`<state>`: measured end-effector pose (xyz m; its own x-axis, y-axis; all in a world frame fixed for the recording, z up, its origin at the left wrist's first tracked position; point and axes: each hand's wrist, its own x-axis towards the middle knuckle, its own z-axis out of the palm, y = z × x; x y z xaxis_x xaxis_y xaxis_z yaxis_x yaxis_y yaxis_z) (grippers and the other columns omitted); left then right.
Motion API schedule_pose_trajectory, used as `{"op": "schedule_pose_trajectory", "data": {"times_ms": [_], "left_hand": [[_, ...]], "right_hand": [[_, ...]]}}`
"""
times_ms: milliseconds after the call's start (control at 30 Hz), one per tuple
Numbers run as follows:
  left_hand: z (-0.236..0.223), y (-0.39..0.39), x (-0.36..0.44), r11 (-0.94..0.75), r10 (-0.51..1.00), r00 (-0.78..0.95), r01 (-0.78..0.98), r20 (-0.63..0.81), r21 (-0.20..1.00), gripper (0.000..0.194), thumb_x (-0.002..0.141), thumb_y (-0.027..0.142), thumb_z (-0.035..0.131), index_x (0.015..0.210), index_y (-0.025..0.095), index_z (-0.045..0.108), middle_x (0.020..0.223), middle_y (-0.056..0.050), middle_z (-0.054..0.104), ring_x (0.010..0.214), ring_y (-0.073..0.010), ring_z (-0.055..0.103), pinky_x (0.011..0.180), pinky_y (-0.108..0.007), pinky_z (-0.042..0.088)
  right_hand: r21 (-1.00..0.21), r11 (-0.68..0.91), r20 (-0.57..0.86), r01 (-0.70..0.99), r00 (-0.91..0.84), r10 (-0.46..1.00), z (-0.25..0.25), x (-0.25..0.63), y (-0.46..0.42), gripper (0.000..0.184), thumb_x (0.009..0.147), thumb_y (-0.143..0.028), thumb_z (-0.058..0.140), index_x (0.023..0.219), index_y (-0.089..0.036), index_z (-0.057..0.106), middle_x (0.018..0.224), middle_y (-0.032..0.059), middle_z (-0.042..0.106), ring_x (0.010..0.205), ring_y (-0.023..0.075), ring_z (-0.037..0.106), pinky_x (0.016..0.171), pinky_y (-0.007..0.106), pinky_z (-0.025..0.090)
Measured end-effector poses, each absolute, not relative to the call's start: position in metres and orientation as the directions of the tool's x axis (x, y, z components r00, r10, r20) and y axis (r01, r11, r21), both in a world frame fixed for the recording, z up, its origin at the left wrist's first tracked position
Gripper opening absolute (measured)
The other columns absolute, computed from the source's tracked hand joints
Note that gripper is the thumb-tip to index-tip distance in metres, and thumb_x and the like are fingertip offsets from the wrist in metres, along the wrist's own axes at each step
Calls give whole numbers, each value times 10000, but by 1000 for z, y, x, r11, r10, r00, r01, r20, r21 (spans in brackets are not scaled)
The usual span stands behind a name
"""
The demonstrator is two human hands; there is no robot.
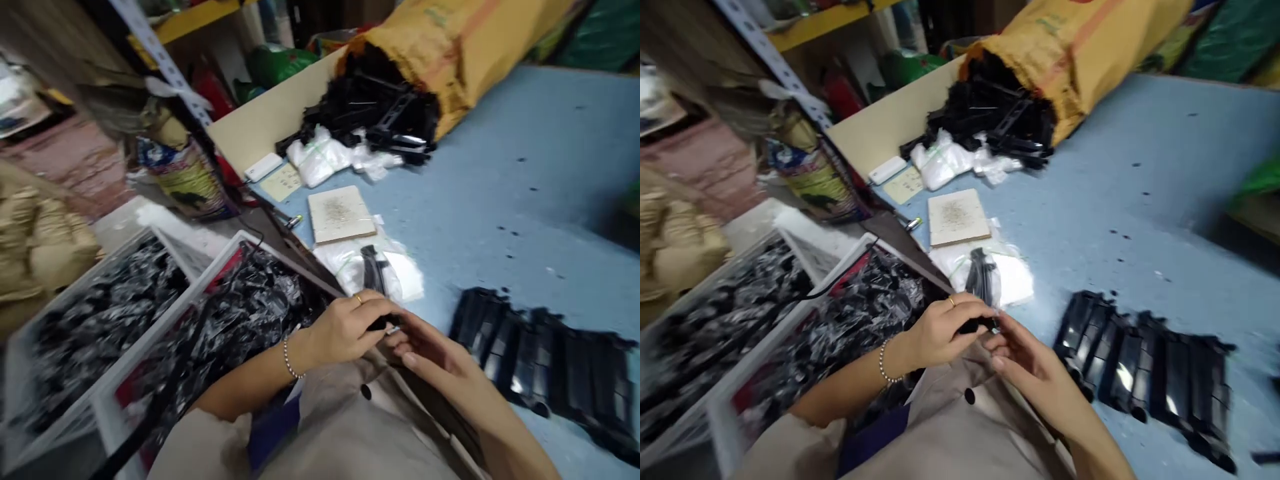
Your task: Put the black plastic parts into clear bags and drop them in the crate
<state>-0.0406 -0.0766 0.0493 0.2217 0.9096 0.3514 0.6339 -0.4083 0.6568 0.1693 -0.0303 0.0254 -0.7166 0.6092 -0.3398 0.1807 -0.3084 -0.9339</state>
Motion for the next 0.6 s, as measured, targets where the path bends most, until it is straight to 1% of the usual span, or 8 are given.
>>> {"op": "schedule_pose_trajectory", "data": {"times_ms": [67,133,200,267,300,400,500,600], "left_hand": [[63,-89,-66,-307,945,132,667,298,678,276,876,237,476,1115,152,586,1041,-56,657,1034,-59,604,939,-175,528],[66,-107,-102,-133,986,33,744,162,655,257,884,267,459,1066,168,611,1023,-44,659,986,-61,607,930,-194,517],[55,-130,-147,128,990,-137,814,-26,567,258,881,296,451,1039,190,626,1036,-36,654,971,-80,602,945,-235,503],[31,-158,-198,448,893,-416,781,-173,435,240,849,337,502,983,193,639,1028,-30,651,984,-103,594,978,-261,483],[16,-175,-223,645,757,-628,675,-180,358,232,819,352,545,952,190,644,1013,-29,650,991,-114,592,992,-264,474],[-25,-227,-289,858,482,-872,451,-85,245,282,850,272,453,974,68,603,1070,-152,596,1043,-207,569,1004,-403,453],[-57,-273,-328,931,289,-957,287,24,227,293,868,211,400,1027,15,548,1120,-176,544,1122,-235,516,1026,-464,421],[-87,-295,-338,923,247,-964,266,102,279,329,892,290,431,1130,76,509,1186,-117,519,1177,-188,479,1053,-448,418]], "right_hand": [[-911,-339,-393,235,-744,540,23,162,-28,627,829,-436,651,1386,-197,489,1195,131,603,1054,196,620,939,294,521],[-892,-326,-444,315,-746,496,15,154,-26,578,825,-450,654,1339,-208,547,1253,132,586,1134,223,598,986,304,499],[-873,-318,-484,369,-732,479,5,148,-26,565,811,-472,662,1302,-205,582,1275,136,577,1170,244,583,1001,312,490],[-853,-336,-519,399,-715,470,-6,146,-27,581,792,-495,671,1286,-198,595,1271,141,580,1167,254,587,982,302,501],[-842,-349,-537,412,-704,465,-11,146,-27,592,781,-504,678,1280,-197,598,1266,142,583,1164,254,590,972,288,506],[-803,-396,-594,446,-660,461,-21,148,-27,622,746,-531,702,1262,-199,602,1257,133,591,1159,241,595,950,235,511],[-772,-438,-635,461,-608,478,-27,147,-29,638,719,-558,716,1235,-198,609,1248,119,600,1156,233,596,929,204,520],[-756,-468,-654,458,-563,506,-31,141,-33,639,717,-575,710,1219,-192,613,1236,115,607,1148,238,598,922,218,532]]}}
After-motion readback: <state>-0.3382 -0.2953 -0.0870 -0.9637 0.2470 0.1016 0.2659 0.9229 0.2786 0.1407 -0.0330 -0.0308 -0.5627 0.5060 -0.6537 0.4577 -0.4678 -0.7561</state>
